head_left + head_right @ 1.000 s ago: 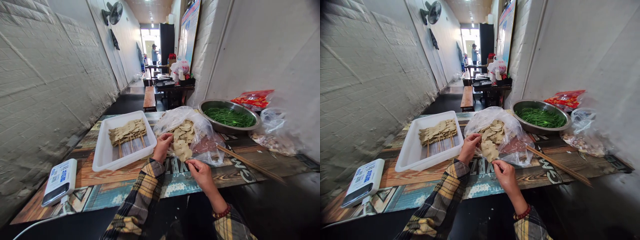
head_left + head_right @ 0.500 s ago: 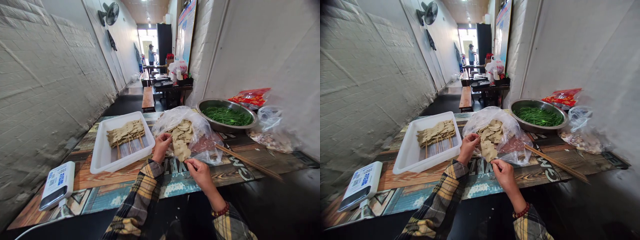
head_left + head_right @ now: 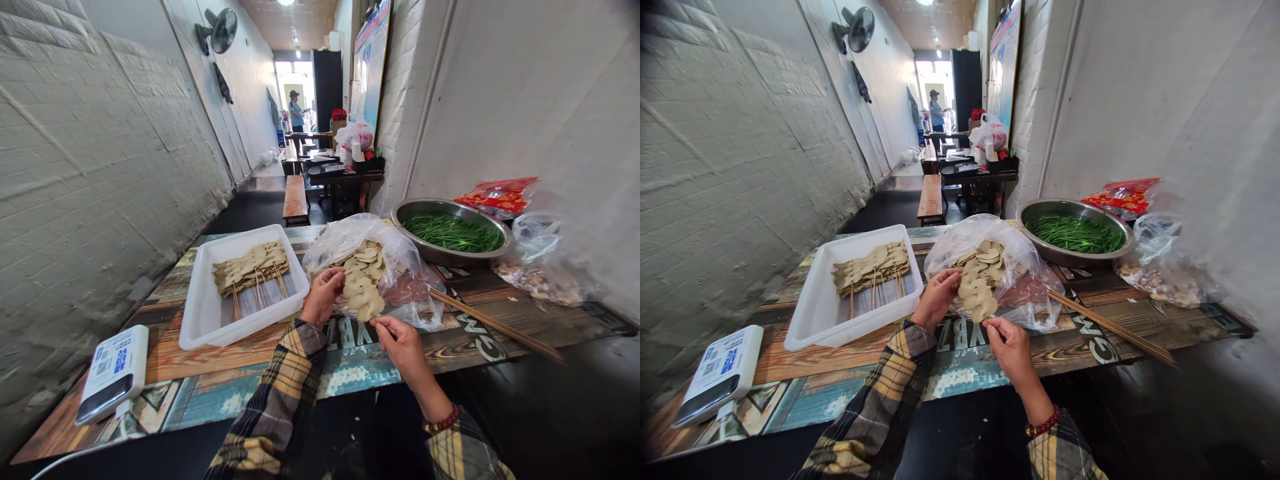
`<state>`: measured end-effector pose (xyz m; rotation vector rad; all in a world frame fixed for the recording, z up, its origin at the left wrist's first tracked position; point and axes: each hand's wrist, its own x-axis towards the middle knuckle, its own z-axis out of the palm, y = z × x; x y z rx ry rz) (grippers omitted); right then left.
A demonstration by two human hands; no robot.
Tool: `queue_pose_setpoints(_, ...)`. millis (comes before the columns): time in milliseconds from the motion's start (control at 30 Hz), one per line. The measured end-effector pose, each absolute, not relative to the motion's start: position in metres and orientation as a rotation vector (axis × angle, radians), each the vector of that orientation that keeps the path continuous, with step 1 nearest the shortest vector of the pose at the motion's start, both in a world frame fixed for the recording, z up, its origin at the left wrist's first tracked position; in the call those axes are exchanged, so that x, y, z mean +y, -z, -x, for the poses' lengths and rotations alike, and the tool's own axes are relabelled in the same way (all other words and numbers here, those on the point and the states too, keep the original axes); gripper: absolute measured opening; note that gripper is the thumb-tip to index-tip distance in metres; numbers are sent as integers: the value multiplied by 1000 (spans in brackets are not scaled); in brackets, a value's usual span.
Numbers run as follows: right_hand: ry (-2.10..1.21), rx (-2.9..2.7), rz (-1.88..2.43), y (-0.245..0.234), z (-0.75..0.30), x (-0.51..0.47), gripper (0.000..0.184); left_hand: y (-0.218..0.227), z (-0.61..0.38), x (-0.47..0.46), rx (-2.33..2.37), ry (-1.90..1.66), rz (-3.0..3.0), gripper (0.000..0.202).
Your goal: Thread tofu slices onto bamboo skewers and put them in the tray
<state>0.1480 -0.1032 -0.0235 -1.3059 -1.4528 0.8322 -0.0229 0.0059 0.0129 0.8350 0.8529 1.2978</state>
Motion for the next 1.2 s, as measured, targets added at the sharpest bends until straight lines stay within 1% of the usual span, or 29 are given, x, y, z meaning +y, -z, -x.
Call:
queue_pose_setpoints(100, -835, -1436, 1296, 27, -150, -103, 28, -14, 22, 4, 775, -1251, -690, 44)
queue_pose_setpoints(167, -836, -1444, 1296, 28, -150, -103, 28, -14, 21, 3, 726, -1225, -660, 45)
queue_pose_setpoints(300, -819, -1485, 1306, 27, -147, -103, 29, -13, 17, 2, 698, -1193, -689, 40)
queue_pose_setpoints(400, -784, -1536, 1311, 23, -146, -103, 29, -11, 16, 3, 730, -1232, -701, 36)
queue_pose_setpoints(767, -748, -1602, 1322, 22, -145, -104, 29, -8, 20, 6, 932, -1266, -867, 35)
queue_pose_setpoints(1000, -822, -1522, 1300, 24, -148, -103, 31, -12, 17, 3, 778, -1186, -714, 42)
queue_pose_setpoints(1200, -847, -1477, 1298, 29, -150, -101, 31, -14, 17, 1, 723, -1148, -645, 39)
